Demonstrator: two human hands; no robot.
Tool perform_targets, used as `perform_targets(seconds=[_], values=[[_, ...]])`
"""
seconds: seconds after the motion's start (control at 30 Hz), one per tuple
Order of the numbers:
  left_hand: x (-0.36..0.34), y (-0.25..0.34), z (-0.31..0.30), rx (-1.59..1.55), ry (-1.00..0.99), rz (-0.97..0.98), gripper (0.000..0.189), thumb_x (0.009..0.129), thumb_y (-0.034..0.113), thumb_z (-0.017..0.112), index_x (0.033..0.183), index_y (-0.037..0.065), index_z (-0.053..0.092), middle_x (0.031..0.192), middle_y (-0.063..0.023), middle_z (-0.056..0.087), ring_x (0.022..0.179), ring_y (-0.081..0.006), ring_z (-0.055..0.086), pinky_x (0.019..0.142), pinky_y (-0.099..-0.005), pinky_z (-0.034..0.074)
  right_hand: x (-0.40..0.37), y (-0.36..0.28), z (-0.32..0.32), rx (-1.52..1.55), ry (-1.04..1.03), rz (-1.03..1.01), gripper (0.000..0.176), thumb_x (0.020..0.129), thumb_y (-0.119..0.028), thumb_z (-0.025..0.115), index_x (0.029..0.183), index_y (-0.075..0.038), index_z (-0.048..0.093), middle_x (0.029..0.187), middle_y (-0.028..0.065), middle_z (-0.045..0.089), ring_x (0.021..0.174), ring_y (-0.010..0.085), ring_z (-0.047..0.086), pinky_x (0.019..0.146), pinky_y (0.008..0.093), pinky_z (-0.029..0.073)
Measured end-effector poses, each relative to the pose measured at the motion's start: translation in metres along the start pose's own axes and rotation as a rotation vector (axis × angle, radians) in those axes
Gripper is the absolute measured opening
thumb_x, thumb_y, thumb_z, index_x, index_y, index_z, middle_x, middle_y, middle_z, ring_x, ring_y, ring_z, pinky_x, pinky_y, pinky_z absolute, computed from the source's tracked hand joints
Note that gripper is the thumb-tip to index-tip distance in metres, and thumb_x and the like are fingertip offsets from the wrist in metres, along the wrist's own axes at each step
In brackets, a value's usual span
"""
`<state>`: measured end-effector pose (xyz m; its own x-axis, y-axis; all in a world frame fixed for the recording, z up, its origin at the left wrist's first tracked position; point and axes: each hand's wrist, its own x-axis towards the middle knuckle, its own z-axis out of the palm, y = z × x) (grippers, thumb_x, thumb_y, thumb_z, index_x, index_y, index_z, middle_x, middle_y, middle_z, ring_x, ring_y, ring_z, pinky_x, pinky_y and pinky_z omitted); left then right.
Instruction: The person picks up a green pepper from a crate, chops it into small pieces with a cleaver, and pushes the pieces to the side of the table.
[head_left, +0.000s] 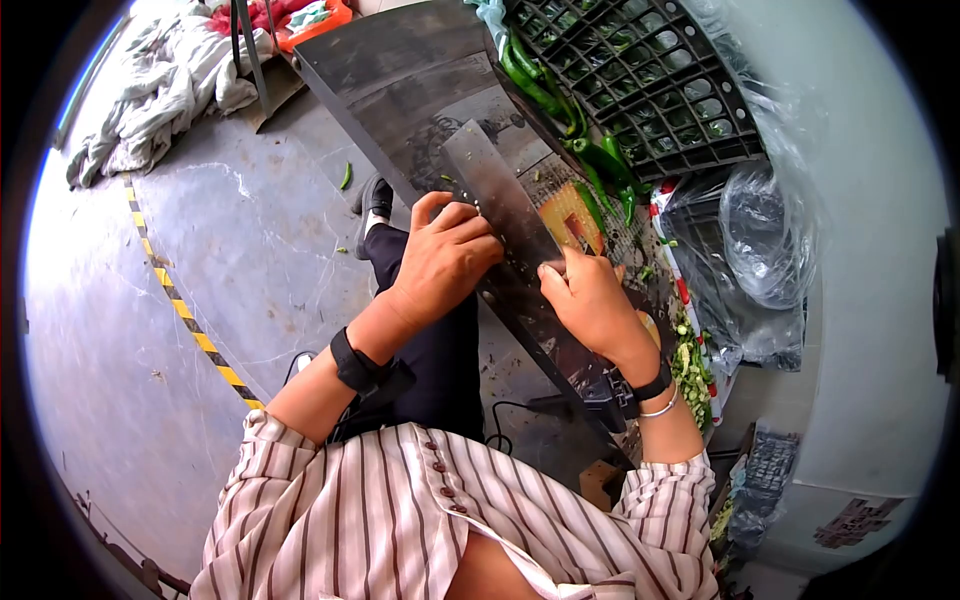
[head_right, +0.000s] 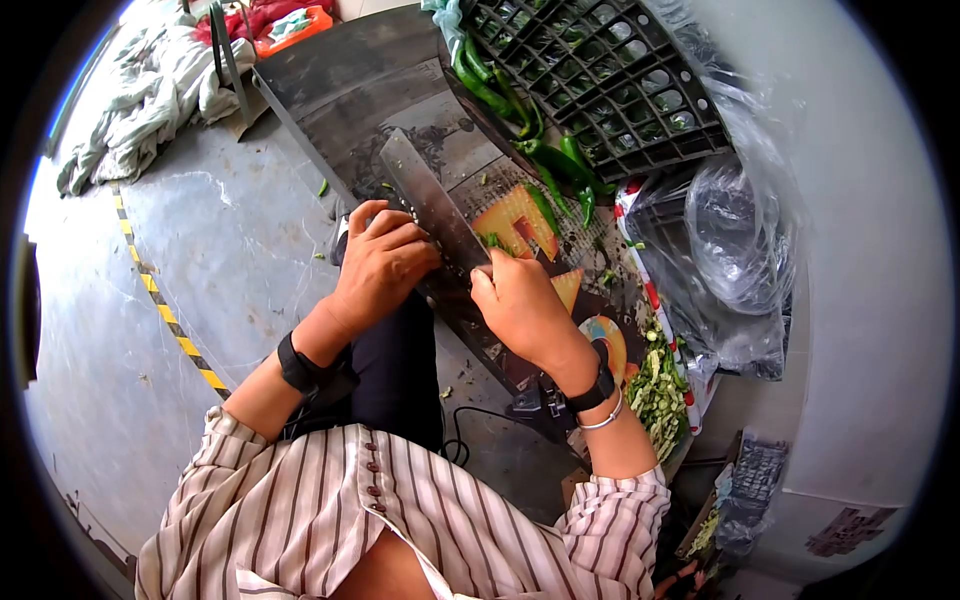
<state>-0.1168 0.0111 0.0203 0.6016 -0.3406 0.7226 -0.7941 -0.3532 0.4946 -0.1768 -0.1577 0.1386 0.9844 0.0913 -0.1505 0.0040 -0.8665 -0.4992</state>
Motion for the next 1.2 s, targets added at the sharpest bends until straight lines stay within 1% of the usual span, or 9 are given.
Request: perform_targets(seconds=[0.27, 0.5, 0.57, 0.6, 0.63, 0.7, 0.93, 1.13, 1.2], values=[[0.001, 0.000, -0.002, -0.020, -0.058, -0.053, 0.006, 0.073, 0.017, 0.071, 0.076, 0.017, 0.066, 0.080, 0.0037, 0.058, 0.094, -0.0171, 0.056, 0.099, -0.0411, 0.035, 0.013, 0.004, 0.005, -0.072, -0.045, -0.020, 0.024, 0.091, -0.014, 0.054, 0.082, 0.008, 0.054, 0.074, 0.0311, 0.059, 0.074, 0.0484, 0.060, 0.064, 0.0510, 0.047], [0.004, 0.002, -0.003, 0.058, -0.085, -0.022, 0.008, 0.073, 0.018, 0.073, 0.080, 0.017, 0.070, 0.084, 0.0038, 0.063, 0.096, -0.0174, 0.056, 0.100, -0.0420, 0.033, 0.028, 0.020, 0.016, 0.031, 0.143, -0.037, 0.025, 0.089, -0.016, 0.055, 0.081, 0.008, 0.055, 0.074, 0.0315, 0.058, 0.074, 0.0500, 0.058, 0.066, 0.0496, 0.048], [0.004, 0.003, -0.003, 0.061, -0.079, -0.008, 0.008, 0.073, 0.018, 0.073, 0.080, 0.017, 0.070, 0.083, 0.0036, 0.063, 0.095, -0.0173, 0.056, 0.101, -0.0426, 0.032, 0.018, 0.038, 0.013, 0.115, 0.267, 0.051, 0.026, 0.090, -0.017, 0.056, 0.078, 0.007, 0.054, 0.067, 0.0264, 0.059, 0.058, 0.0397, 0.060, 0.056, 0.0452, 0.047], [0.004, 0.003, -0.003, 0.066, -0.079, -0.017, 0.007, 0.074, 0.018, 0.072, 0.080, 0.017, 0.070, 0.083, 0.0034, 0.063, 0.095, -0.0171, 0.056, 0.102, -0.0431, 0.032, 0.006, 0.033, 0.003, 0.396, 0.202, 0.216, 0.026, 0.094, -0.017, 0.056, 0.077, 0.002, 0.052, 0.059, 0.0124, 0.056, 0.045, 0.0199, 0.054, 0.044, 0.0362, 0.044], [0.005, 0.004, -0.004, 0.062, -0.080, -0.007, 0.007, 0.074, 0.018, 0.072, 0.080, 0.017, 0.070, 0.083, 0.0034, 0.063, 0.095, -0.0171, 0.056, 0.102, -0.0431, 0.032, -0.005, 0.036, -0.001, 0.398, 0.212, 0.218, 0.026, 0.094, -0.017, 0.056, 0.077, 0.002, 0.052, 0.059, 0.0124, 0.056, 0.045, 0.0199, 0.054, 0.044, 0.0362, 0.044], [0.007, 0.007, -0.004, 0.123, -0.111, -0.016, 0.006, 0.075, 0.017, 0.070, 0.081, 0.017, 0.070, 0.083, 0.0031, 0.063, 0.094, -0.0171, 0.056, 0.102, -0.0437, 0.031, -0.026, 0.044, -0.007, 0.772, 0.281, 0.213, 0.024, 0.097, -0.017, 0.055, 0.079, -0.002, 0.050, 0.058, 0.0005, 0.048, 0.043, 0.0063, 0.046, 0.038, 0.0273, 0.039], [0.016, 0.011, 0.007, 0.124, -0.141, -0.013, 0.008, 0.077, 0.016, 0.069, 0.084, 0.016, 0.070, 0.084, 0.0021, 0.063, 0.095, -0.0179, 0.057, 0.106, -0.0467, 0.029, -0.089, 0.051, 0.004, 1.177, 0.341, 0.409, 0.016, 0.097, -0.015, 0.057, 0.092, -0.004, 0.047, 0.070, 0.0030, 0.050, 0.050, 0.0094, 0.049, 0.043, 0.0283, 0.045], [0.028, 0.020, -0.006, 0.121, -0.189, -0.054, 0.040, 0.074, 0.018, 0.075, 0.113, 0.015, 0.069, 0.092, -0.0016, 0.064, 0.099, -0.0224, 0.057, 0.107, -0.0492, 0.027, -0.126, 0.056, 0.031, 1.358, 0.395, 0.449, 0.015, 0.097, -0.015, 0.056, 0.092, -0.005, 0.046, 0.073, 0.0034, 0.050, 0.053, 0.0102, 0.050, 0.046, 0.0302, 0.046], [0.035, 0.021, -0.015, 0.152, -0.254, -0.081, 0.040, 0.073, 0.019, 0.075, 0.113, 0.016, 0.069, 0.092, -0.0020, 0.064, 0.099, -0.0226, 0.057, 0.107, -0.0493, 0.027, -0.135, 0.057, 0.039, 1.386, 0.395, 0.488, 0.015, 0.098, -0.016, 0.055, 0.092, -0.006, 0.046, 0.074, 0.0028, 0.049, 0.053, 0.0104, 0.049, 0.046, 0.0302, 0.046]])
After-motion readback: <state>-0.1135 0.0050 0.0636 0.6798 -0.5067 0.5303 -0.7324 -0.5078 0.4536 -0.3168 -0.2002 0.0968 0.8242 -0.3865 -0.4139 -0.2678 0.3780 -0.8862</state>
